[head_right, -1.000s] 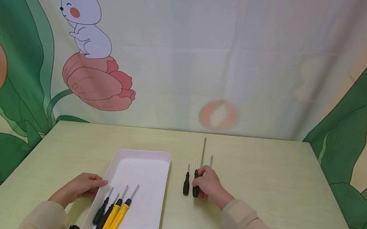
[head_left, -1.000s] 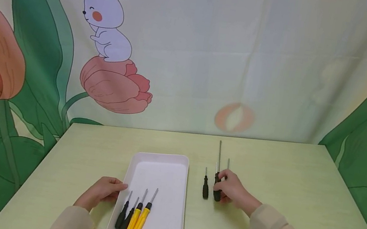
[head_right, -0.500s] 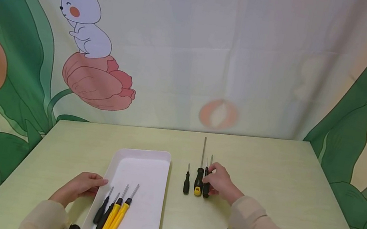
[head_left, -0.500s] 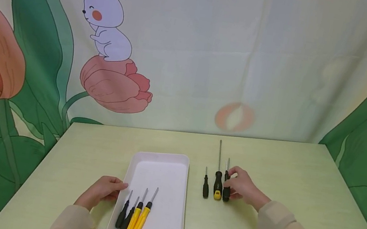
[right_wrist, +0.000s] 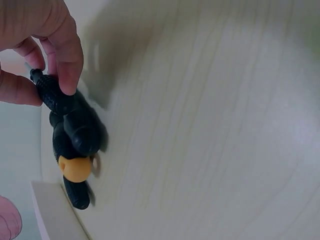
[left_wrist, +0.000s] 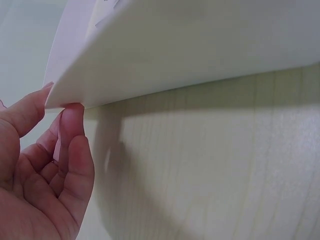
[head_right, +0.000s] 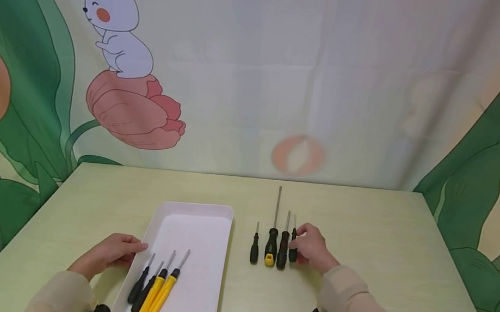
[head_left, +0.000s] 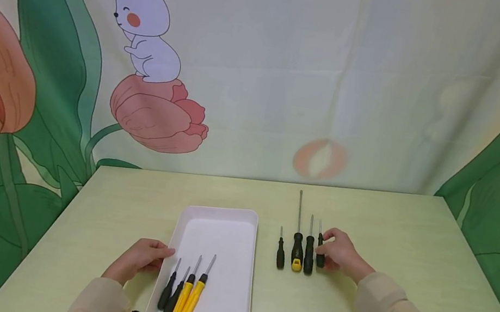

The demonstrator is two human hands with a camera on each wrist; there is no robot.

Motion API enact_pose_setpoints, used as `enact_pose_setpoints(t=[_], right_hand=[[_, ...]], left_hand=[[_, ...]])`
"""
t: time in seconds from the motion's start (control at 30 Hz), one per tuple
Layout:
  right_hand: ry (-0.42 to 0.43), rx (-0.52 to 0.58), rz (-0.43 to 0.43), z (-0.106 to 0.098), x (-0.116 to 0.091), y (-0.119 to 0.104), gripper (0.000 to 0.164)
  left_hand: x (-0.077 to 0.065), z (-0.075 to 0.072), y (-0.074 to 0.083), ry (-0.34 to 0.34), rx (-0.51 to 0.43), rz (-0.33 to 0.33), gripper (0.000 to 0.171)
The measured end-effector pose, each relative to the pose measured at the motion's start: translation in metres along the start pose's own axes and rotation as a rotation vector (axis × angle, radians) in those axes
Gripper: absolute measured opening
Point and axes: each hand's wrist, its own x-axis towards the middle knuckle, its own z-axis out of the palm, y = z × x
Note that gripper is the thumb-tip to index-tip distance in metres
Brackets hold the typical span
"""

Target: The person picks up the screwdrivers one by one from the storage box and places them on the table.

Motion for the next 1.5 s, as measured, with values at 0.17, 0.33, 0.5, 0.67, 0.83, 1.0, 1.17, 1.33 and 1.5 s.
enact_pose_setpoints(t=[0.17, 0.33, 0.5, 0.67, 0.83, 1.0, 1.17, 1.33, 1.5], right_hand=[[0.017, -0.017, 0.028, -0.001, 0.005, 0.006, 0.029], [0.038, -0.04, 0.07, -0.001, 0.01, 0.009, 0.029], [0.029, -0.023, 0.078, -0.002, 0.011, 0.012, 0.03], [0.019, -0.01, 0.06, -0.001, 0.012, 0.016, 0.028], [0.031, -0.032, 0.061, 0.0, 0.015, 0.016, 0.027], [0.039, -0.05, 0.052, 0.001, 0.016, 0.017, 0.025], [0.05, -0.083, 0.036, 0.002, 0.017, 0.017, 0.023], [0.058, -0.13, 0.025, 0.003, 0.016, 0.016, 0.024], [0.065, -0.164, 0.011, 0.003, 0.016, 0.016, 0.024]], left_hand=[[0.001, 0.0, 0.0, 0.003, 0.009, -0.004, 0.027], [0.002, 0.0, 0.0, 0.002, 0.009, -0.005, 0.027], [0.003, 0.001, -0.001, 0.001, 0.003, -0.002, 0.026], [0.003, 0.0, -0.002, 0.003, 0.01, -0.004, 0.027], [0.004, 0.0, -0.002, 0.005, 0.026, -0.005, 0.029], [0.004, 0.0, -0.002, 0.004, 0.03, -0.007, 0.029], [0.003, 0.0, -0.001, 0.001, 0.031, -0.011, 0.03], [0.003, 0.0, -0.001, -0.001, 0.029, -0.016, 0.032], [0.002, 0.0, -0.001, -0.001, 0.026, -0.017, 0.032]])
